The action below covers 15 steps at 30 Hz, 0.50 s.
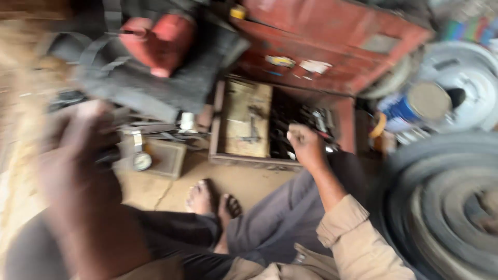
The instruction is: The person sits on the ground in front of an open toolbox and sorts through a tray of wrenches and small metal fittings. They pick up small metal parts, screw and unscrew components by hand, use a red-handled tool on a fitting, and place items back into the toolbox tray.
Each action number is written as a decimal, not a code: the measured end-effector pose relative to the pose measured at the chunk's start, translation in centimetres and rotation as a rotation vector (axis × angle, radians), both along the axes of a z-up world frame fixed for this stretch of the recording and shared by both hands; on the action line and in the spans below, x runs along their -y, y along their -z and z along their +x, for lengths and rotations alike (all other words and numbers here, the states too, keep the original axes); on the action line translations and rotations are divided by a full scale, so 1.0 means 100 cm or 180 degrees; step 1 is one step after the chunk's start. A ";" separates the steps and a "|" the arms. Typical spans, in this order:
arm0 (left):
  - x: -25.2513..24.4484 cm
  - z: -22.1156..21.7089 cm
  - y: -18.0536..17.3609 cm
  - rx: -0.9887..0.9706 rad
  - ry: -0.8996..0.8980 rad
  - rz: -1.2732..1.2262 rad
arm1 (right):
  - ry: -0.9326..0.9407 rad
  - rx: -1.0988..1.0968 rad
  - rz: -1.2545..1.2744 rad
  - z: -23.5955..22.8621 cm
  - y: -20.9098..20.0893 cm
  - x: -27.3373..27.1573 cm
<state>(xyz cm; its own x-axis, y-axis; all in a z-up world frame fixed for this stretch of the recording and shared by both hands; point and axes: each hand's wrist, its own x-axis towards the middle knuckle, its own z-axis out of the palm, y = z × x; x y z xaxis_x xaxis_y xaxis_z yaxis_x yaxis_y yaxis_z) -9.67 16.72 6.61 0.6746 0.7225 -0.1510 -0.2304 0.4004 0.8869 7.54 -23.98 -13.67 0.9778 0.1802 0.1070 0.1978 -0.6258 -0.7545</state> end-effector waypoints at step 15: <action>0.108 0.083 0.010 -0.1045 0.1023 0.0151 | 0.0525 -0.0348 -0.1316 0.117 0.024 0.162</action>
